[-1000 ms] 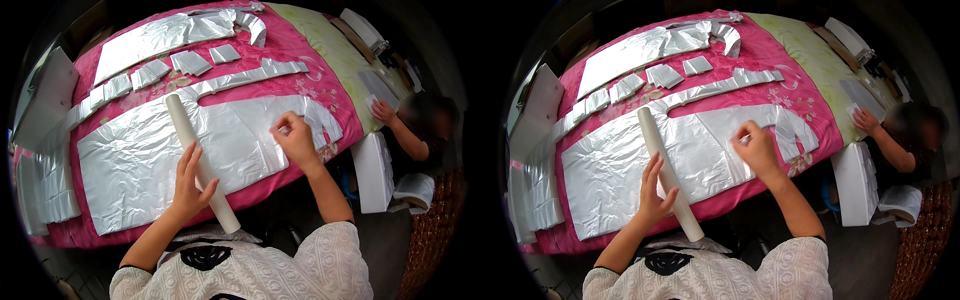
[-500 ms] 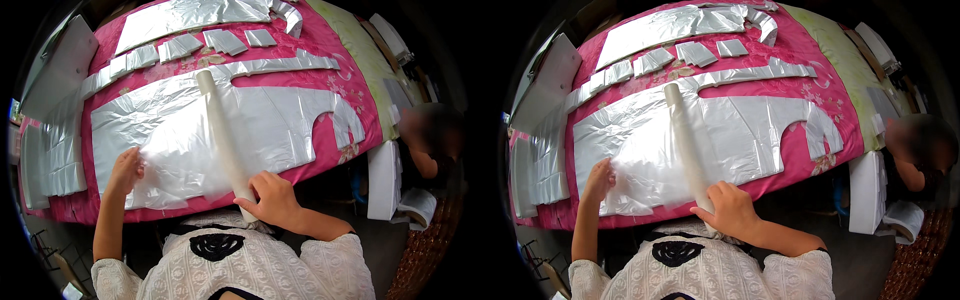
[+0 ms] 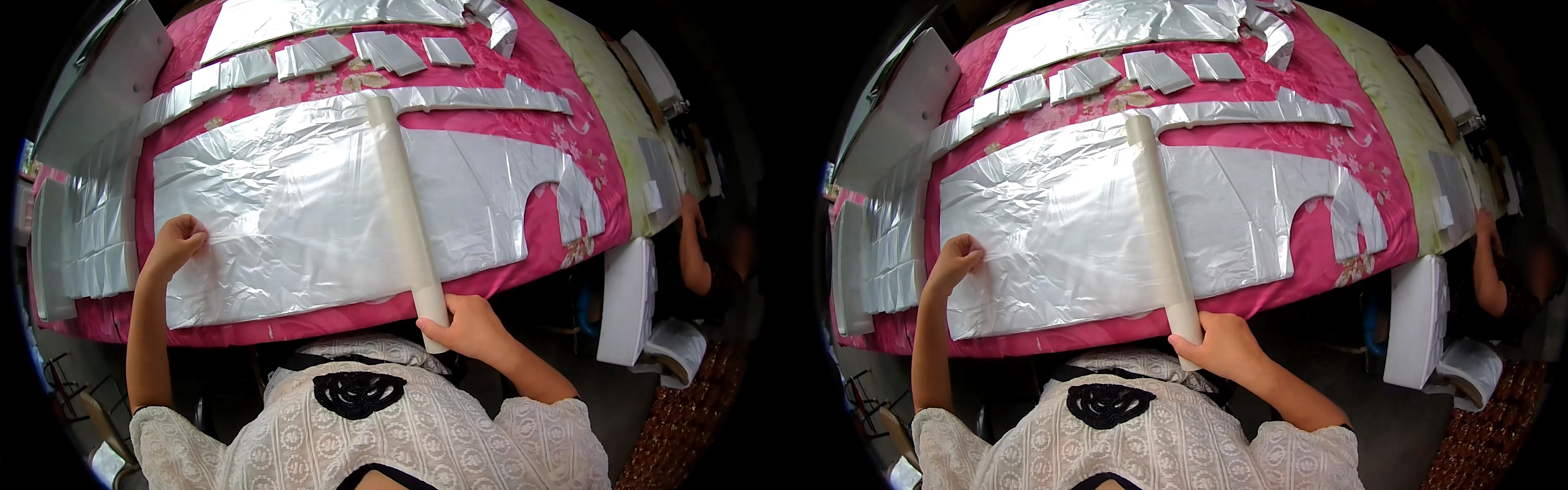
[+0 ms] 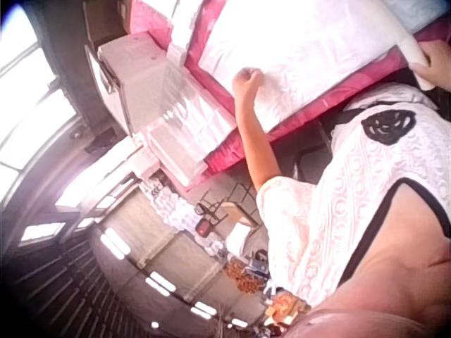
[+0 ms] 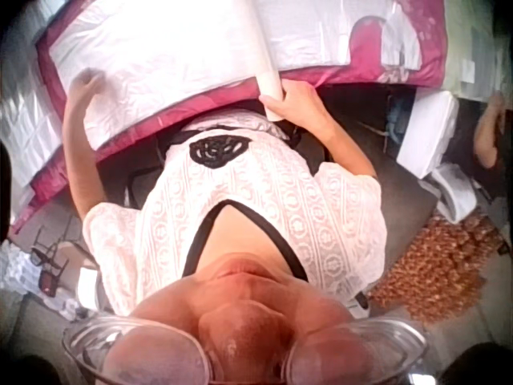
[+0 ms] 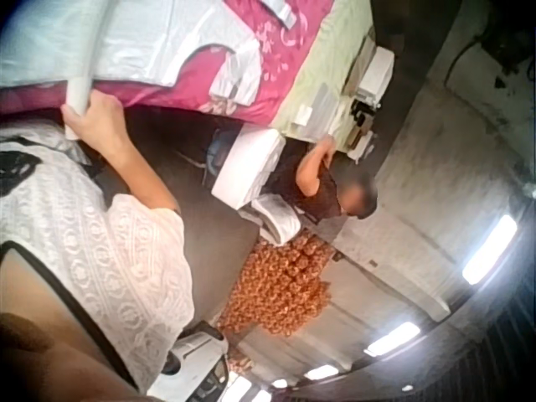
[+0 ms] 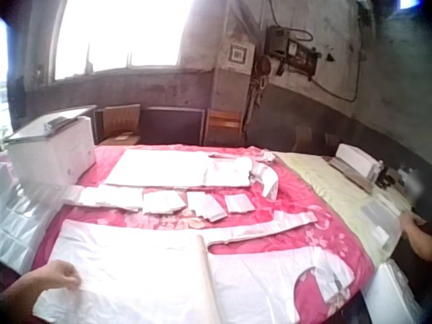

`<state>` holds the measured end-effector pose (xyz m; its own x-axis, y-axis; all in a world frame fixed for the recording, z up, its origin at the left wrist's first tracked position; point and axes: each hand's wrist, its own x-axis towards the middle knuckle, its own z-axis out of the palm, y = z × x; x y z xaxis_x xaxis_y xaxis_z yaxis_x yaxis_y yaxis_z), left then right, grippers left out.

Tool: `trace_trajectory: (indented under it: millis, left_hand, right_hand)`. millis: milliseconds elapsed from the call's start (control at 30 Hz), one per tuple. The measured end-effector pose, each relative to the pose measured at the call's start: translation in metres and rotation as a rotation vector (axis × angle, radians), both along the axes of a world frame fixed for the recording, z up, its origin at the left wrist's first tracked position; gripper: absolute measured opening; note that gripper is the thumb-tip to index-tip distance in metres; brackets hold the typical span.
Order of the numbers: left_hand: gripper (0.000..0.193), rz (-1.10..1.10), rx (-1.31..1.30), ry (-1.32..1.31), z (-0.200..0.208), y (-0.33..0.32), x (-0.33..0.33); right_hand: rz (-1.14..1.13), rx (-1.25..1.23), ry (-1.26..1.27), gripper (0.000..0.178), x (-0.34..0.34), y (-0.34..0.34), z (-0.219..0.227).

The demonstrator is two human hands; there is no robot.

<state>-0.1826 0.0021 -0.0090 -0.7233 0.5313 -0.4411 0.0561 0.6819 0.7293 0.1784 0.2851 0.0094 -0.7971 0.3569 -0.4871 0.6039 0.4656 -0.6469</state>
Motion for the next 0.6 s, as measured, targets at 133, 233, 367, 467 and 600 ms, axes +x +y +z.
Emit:
trace_trajectory:
  millis: [133, 233, 367, 467, 600]
  left_hand:
    - [0.012, -0.188, -0.438, 0.842, 0.017, 0.002, 0.010]
    - [0.026, -0.187, -0.157, 1.242, 0.032, 0.049, 0.037]
    - [0.046, -0.450, 0.344, 0.838, 0.017, 0.133, 0.121]
    - [0.059, -0.583, 0.302, 0.769, -0.016, 0.169, 0.156]
    - [0.071, -0.649, 0.168, 0.770, -0.037, 0.184, 0.167]
  right_hand:
    - [0.022, -0.003, 0.006, 0.039, -0.001, 0.001, 0.001]
    - [0.026, -0.001, -0.016, 0.040, -0.001, 0.003, 0.001]
    - [0.027, -0.015, -0.019, 0.041, -0.001, 0.003, -0.002]
    - [0.040, -0.031, -0.036, 0.041, -0.003, 0.003, 0.002]
    - [0.145, -0.068, -0.073, 0.044, -0.009, 0.010, 0.004]
